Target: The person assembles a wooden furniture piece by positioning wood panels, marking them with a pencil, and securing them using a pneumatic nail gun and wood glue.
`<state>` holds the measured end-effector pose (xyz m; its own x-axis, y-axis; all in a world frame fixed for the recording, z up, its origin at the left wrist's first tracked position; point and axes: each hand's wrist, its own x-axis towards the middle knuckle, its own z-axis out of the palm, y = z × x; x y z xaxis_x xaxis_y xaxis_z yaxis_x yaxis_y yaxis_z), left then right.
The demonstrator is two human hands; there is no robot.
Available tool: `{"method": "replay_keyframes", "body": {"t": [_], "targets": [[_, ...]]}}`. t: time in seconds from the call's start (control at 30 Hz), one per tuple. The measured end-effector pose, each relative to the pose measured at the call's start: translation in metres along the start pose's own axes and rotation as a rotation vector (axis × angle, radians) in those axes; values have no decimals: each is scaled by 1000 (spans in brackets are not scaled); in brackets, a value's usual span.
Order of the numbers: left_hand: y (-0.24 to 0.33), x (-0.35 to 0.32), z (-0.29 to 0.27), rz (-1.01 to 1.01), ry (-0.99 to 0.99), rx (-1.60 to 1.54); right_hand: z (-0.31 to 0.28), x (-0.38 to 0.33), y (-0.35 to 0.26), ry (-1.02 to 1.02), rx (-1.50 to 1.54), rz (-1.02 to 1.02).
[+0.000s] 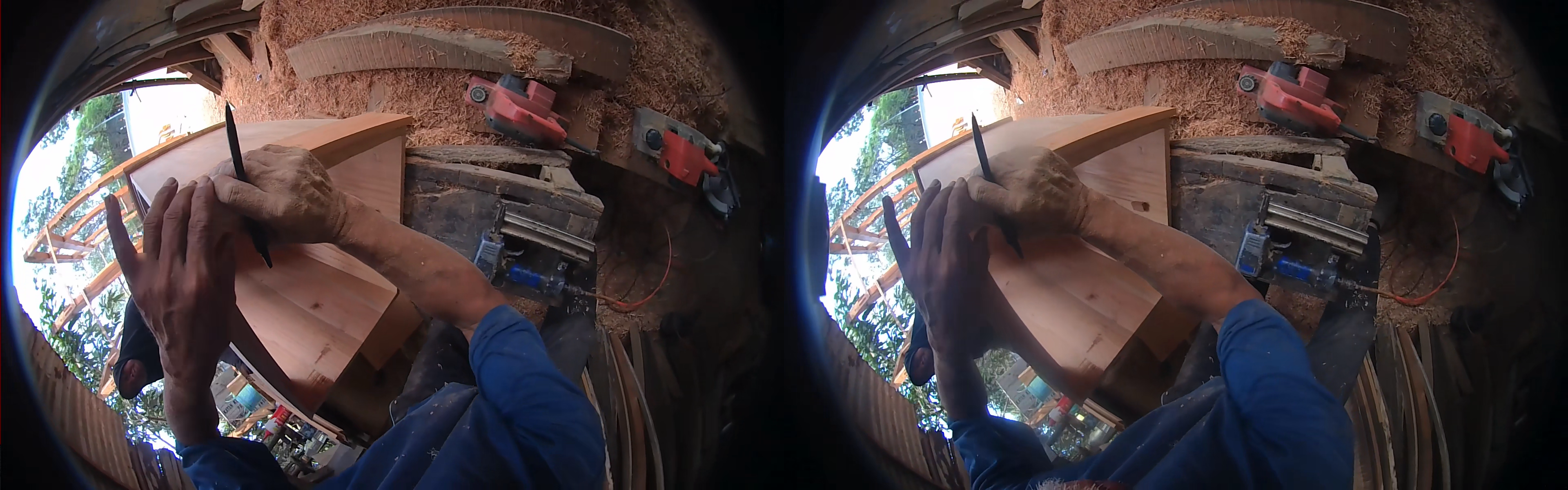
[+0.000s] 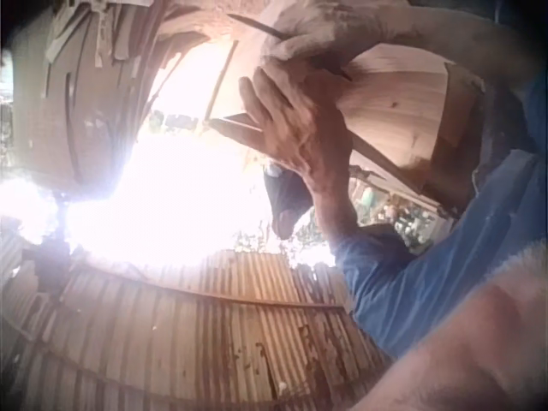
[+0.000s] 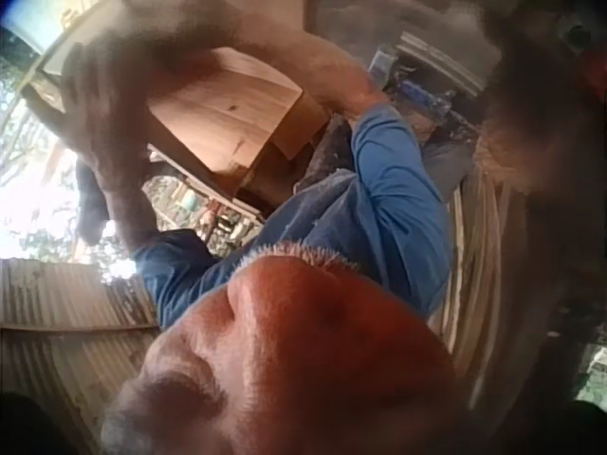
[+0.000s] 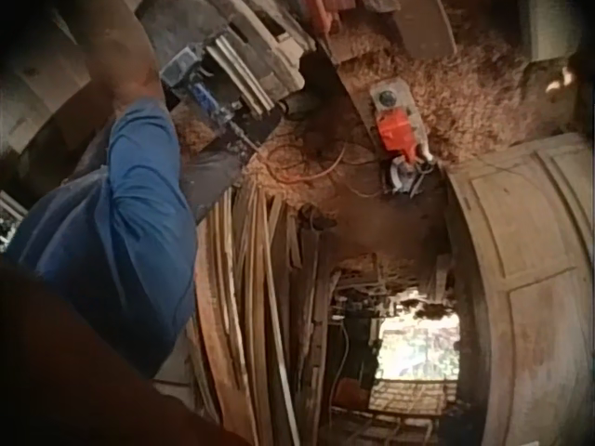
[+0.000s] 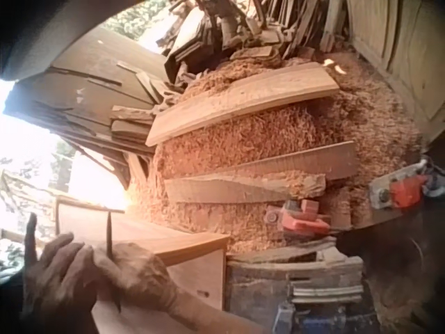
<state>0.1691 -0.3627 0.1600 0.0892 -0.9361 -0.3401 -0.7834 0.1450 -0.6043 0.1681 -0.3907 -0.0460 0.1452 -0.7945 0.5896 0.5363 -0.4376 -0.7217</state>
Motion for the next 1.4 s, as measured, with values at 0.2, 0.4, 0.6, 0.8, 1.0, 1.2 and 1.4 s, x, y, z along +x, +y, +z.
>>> {"method": "replay_keyframes", "body": {"t": [0.2,0.4,0.6,0.8,1.0,1.2,1.4], "targets": [[-6,2,2,114,-65,50,1,1,2,76,62,-33],[-14,2,2,189,-7,65,-34,-30,20,2,-102,28],[-12,5,5,189,-23,34,-95,-153,97,-62,-645,527],[-11,4,4,175,-6,36,-87,-171,112,-2,-656,485],[-10,4,2,156,-37,31,-93,-170,115,-63,-645,447],[-8,7,5,162,-4,6,-127,-141,116,-240,-398,511],[-16,-4,6,105,-10,22,-150,-119,152,-476,255,959]]}}
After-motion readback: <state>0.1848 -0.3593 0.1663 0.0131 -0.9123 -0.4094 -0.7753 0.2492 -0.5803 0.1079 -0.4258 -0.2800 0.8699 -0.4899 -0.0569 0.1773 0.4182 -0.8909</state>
